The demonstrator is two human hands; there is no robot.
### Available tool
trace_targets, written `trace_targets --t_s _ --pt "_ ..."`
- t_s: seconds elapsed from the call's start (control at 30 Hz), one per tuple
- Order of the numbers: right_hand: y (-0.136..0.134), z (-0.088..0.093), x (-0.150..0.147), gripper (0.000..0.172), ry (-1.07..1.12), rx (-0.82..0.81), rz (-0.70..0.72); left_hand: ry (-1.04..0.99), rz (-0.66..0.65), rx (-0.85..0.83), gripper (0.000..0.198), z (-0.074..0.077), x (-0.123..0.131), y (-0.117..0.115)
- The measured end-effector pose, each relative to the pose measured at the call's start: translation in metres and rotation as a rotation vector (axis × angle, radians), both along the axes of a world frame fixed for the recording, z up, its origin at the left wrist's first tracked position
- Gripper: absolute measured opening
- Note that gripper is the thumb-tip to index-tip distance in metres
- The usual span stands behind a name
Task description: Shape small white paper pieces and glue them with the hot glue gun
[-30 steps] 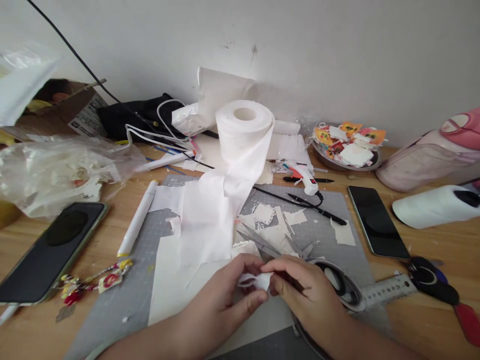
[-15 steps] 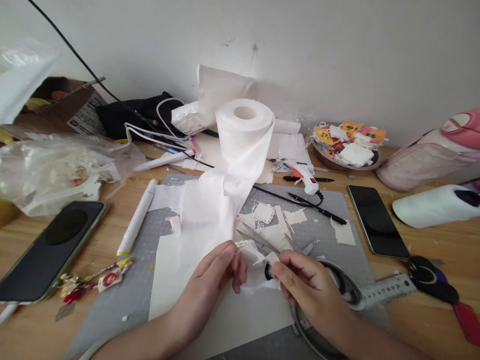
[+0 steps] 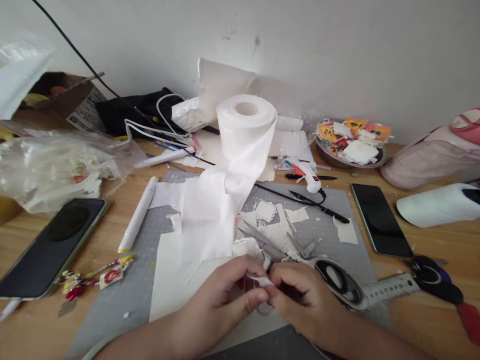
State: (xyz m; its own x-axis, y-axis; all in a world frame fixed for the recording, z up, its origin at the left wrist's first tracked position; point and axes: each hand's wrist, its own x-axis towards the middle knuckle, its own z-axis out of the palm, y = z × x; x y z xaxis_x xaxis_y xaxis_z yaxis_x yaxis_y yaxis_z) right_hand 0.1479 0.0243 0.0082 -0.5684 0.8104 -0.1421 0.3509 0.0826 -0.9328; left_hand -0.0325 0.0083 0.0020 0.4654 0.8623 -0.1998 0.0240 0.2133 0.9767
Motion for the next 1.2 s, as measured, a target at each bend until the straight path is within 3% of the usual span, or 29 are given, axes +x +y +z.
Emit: trace_targets --t_s 0.13,0.3,0.37,0.53,0.7,0.87,0.93,1.07,1.13,1.2 --pt "-0.0002 0.0016 0.0014 0.019 0.060 -0.111 -0.116 0.150 0.023 0.034 0.027 0.0035 -0.0010 0.0039" --pt "-0.0013 -0.0017 0.0022 0.021 0.154 -0.218 -0.263 0.139 -0.258 0.045 0.040 0.0058 -0.0013 0.0022" --pt "-0.0012 -0.0021 0.0023 0.022 0.170 -0.251 -0.285 0.157 -0.309 0.068 0.040 0.0046 -0.0017 -0.0002" --pt "0.0006 0.0007 0.0017 0.021 0.133 -0.259 -0.244 0.149 -0.079 -0.027 0.031 -0.0003 -0.0009 -0.0027" --pt "0.0011 0.0010 0.0005 0.019 0.085 -0.220 -0.224 0.183 -0.123 -0.058 0.027 0.0048 0.0027 0.0030" --pt "-0.0020 -0.0051 -0.0005 0.022 0.209 -0.294 -0.462 0.206 -0.078 -0.119 0.031 0.0071 0.0021 0.0046" --pt "-0.0030 -0.0060 -0.0002 0.021 0.262 -0.250 -0.499 0.227 -0.035 -0.126 0.033 0.0052 0.0008 0.0039" --pt "-0.0032 -0.0034 0.0014 0.016 0.208 -0.056 -0.310 0.225 0.033 -0.090 0.034 0.0019 -0.0007 0.0025" --pt "-0.0037 -0.0021 0.0011 0.021 0.139 -0.102 -0.197 0.207 0.034 -0.063 0.034 0.0014 -0.0007 0.0019" --pt "-0.0058 -0.0020 -0.0007 0.018 0.117 -0.256 -0.162 0.190 0.002 -0.042 0.033 0.0015 -0.0002 0.0012"
